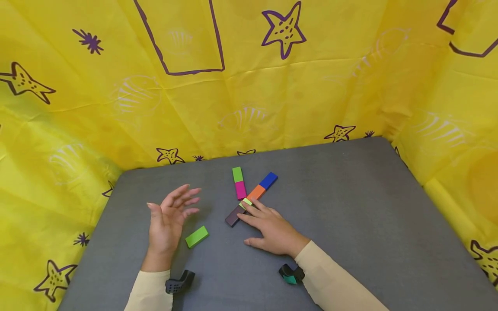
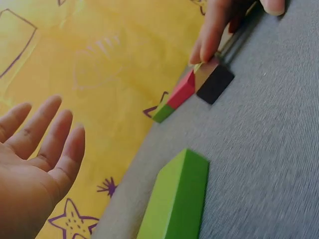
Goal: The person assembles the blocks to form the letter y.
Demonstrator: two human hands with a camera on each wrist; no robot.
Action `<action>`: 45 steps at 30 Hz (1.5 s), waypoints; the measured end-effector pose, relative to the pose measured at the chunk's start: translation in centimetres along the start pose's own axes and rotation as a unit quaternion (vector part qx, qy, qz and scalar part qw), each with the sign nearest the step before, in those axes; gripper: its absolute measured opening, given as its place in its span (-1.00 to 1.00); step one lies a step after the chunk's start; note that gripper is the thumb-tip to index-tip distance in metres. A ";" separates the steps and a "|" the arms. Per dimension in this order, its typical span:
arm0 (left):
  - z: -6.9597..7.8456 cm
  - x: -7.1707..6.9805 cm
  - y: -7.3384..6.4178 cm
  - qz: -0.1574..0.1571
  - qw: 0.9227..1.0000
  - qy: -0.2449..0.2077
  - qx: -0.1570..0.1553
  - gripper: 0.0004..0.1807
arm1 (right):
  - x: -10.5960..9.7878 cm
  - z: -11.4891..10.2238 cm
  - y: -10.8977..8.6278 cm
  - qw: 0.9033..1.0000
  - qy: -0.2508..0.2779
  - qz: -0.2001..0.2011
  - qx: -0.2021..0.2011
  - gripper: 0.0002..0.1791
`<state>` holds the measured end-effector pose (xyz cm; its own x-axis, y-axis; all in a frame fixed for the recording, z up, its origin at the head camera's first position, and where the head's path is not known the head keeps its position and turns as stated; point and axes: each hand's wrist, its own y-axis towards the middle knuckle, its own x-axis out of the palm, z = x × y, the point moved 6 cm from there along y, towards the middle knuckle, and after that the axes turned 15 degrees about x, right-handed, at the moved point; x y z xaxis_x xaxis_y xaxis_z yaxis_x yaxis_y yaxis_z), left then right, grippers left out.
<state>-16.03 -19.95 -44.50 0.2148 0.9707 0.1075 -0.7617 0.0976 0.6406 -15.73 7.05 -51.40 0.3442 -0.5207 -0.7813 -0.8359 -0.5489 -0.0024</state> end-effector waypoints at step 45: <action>-1.4 -5.8 -8.3 -0.094 0.947 0.265 -0.155 -0.27 | 0.0 0.2 0.1 1.000 0.007 -0.004 0.007 -0.17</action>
<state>-11.85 -26.03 -51.51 0.0903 0.8953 -0.4362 -0.9010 0.2600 0.3472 -15.87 7.14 -51.52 0.3571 -0.5252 -0.7724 -0.8392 -0.5436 -0.0183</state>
